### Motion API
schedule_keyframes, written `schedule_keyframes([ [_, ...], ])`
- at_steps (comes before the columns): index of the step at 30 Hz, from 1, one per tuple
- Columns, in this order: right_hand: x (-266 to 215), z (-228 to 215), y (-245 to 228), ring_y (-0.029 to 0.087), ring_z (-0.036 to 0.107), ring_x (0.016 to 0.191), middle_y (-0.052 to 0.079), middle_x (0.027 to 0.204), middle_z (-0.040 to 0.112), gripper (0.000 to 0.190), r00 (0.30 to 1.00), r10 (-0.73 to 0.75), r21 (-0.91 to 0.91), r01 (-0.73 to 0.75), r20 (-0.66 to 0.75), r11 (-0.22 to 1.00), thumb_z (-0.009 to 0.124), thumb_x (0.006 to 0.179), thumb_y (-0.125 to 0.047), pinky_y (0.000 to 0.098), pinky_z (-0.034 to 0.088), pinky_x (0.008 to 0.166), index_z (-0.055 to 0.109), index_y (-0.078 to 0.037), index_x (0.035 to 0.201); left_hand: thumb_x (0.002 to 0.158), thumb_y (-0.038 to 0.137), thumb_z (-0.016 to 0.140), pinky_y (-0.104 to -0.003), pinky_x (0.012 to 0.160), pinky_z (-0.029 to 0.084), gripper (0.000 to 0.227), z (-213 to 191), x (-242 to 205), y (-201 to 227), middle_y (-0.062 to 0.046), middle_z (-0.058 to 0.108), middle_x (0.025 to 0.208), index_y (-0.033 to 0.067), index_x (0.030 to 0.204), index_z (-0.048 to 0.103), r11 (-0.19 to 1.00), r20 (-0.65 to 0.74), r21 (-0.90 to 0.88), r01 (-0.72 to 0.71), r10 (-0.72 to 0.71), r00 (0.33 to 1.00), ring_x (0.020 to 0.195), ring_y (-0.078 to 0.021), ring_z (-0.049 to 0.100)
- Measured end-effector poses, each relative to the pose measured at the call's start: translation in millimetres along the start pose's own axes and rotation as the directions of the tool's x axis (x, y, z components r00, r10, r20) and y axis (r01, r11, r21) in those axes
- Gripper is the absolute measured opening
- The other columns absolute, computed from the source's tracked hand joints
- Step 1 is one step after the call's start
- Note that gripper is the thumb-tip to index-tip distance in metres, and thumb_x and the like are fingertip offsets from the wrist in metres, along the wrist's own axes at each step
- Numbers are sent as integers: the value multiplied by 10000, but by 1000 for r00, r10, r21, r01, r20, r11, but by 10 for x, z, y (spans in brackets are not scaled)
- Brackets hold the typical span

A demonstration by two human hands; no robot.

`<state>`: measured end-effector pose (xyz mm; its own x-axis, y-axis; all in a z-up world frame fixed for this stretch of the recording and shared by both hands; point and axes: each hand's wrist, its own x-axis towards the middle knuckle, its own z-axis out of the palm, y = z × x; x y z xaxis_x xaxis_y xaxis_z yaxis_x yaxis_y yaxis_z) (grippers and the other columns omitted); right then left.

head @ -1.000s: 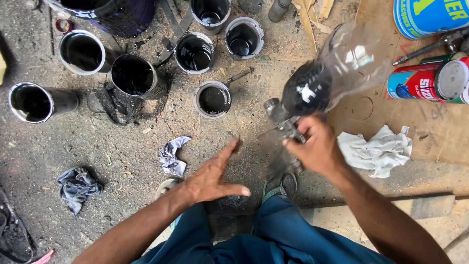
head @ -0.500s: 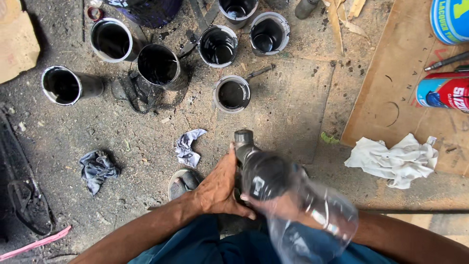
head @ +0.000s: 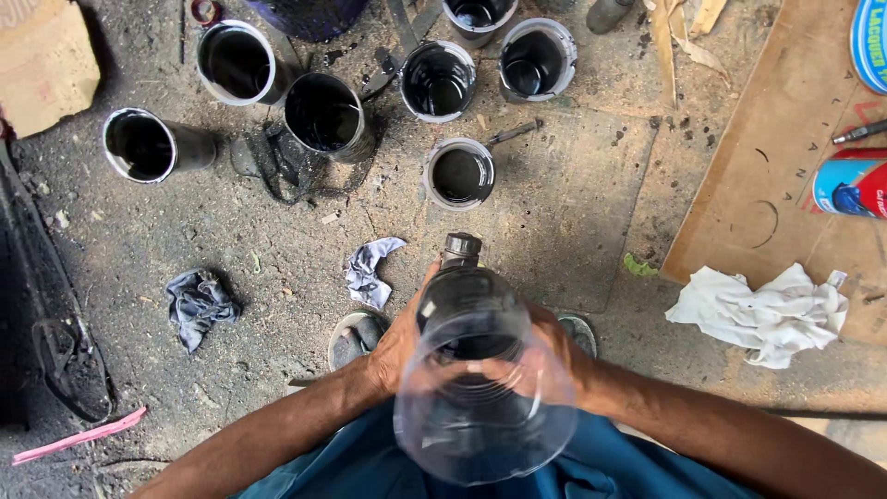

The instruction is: The person pours black paint from a plastic bottle into a small metal can, then stirs the paint with a wooden stick. They dip a paintbrush into the can, stir again, and finally pour the mixed paint into a spray gun container.

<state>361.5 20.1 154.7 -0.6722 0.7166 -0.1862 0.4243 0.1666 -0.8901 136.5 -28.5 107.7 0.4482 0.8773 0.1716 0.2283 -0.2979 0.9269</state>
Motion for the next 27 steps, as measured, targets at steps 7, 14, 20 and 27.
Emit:
schedule_keyframes([
  [7,-43,-50,430,351,665,1231,168,1352,651,577,984,0,-129,23,179,991,760,851,-519,441,536,1045,673,-122,1260,680,492,814,-627,1033,477,1072,14,-63,-30,-208,662,1196,49,1477,250,915,-127,17,404,-399,908,1107,-478,645],
  [14,49,88,747,350,663,1217,146,1282,686,590,962,87,-290,-8,260,957,759,840,-559,465,536,1035,676,-145,1252,697,417,830,-666,1046,478,1034,-90,-8,64,-209,684,1160,107,1474,222,897,-59,-128,424,-433,899,1063,-449,688],
  [20,-156,177,1001,350,662,1204,129,1225,715,600,952,198,-421,-85,232,903,758,831,-590,484,536,1027,678,-164,1246,742,226,745,-745,981,506,1053,-225,-86,139,-371,582,1300,-56,1521,95,857,35,-162,490,-491,870,1140,-614,603],
  [27,10,-47,1490,152,740,876,-29,1016,743,242,892,359,-247,-296,275,923,784,878,-271,290,600,721,690,-197,1087,698,231,761,-758,993,458,1124,-335,-363,25,-459,477,1375,-75,1554,100,733,53,-323,599,-618,785,1189,-671,515],
])
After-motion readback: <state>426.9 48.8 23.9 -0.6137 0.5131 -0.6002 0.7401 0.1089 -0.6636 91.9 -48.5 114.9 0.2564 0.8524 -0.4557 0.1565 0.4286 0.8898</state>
